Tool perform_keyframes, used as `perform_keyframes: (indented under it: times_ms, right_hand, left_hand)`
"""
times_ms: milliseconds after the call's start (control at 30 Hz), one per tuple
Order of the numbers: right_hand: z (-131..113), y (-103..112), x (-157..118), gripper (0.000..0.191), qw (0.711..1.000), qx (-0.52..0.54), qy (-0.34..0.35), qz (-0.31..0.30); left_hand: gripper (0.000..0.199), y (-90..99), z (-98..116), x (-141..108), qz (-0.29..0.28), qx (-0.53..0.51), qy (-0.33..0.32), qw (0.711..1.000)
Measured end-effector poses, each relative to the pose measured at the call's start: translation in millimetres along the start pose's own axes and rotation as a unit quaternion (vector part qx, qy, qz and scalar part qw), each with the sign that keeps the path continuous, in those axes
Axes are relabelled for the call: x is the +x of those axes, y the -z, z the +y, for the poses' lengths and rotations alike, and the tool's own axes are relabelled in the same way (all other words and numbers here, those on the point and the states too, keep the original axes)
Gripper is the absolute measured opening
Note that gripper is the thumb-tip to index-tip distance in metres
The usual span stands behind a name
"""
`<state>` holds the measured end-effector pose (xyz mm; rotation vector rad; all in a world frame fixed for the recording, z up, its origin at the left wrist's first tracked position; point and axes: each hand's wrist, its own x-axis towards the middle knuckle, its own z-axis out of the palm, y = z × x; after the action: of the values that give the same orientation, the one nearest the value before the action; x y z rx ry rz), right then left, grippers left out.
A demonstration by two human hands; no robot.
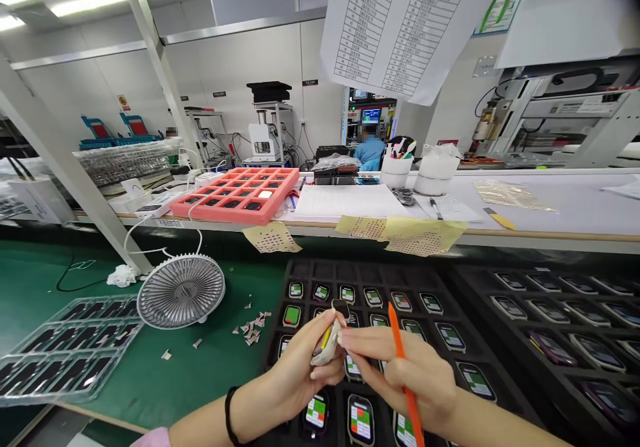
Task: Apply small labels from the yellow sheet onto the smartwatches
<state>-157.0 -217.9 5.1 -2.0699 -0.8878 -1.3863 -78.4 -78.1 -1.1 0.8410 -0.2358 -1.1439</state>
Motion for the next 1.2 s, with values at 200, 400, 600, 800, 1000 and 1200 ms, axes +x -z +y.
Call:
perform_keyframes:
  times_ms: [200,400,600,800,1000,1200]
  right_hand:
    - [-7.5,9.5,5.7,0.009,0.994,-0.096,0.047,-0.033]
    - [-12.9,17.9,9.3,0.02,0.987,-0.096,0.1,-0.082]
    - [-12.6,18.9,2.2,0.016,0.988,-0.076,0.109,-0.076]
    - [-12.1,20.3,9.0,0.021,0.981,-0.096,0.134,-0.101]
    - [-11.0,21.0,10.6,0.023,0.98,-0.098,0.119,-0.127]
    - [-9.9,12.8,1.8,0.017,0.989,-0.085,0.086,-0.09]
  left_hand:
    - [0.029,-10.4,-1.8,-4.2,0.003,0.018,-0.001,1.0]
    - [0.029,-17.4,-2.1,-7.0,-0.004,0.032,-0.014,0.999]
    - [0.029,-17.6,-2.9,-7.8,0.015,0.033,-0.024,0.999]
    - [0.029,-16.3,-3.6,-6.4,0.03,0.045,-0.036,0.998]
    - [0.028,-16.6,-2.5,-5.4,0.026,0.071,-0.058,0.995]
    - [0.029,-13.8,-2.7,-3.0,0.039,0.087,-0.066,0.993]
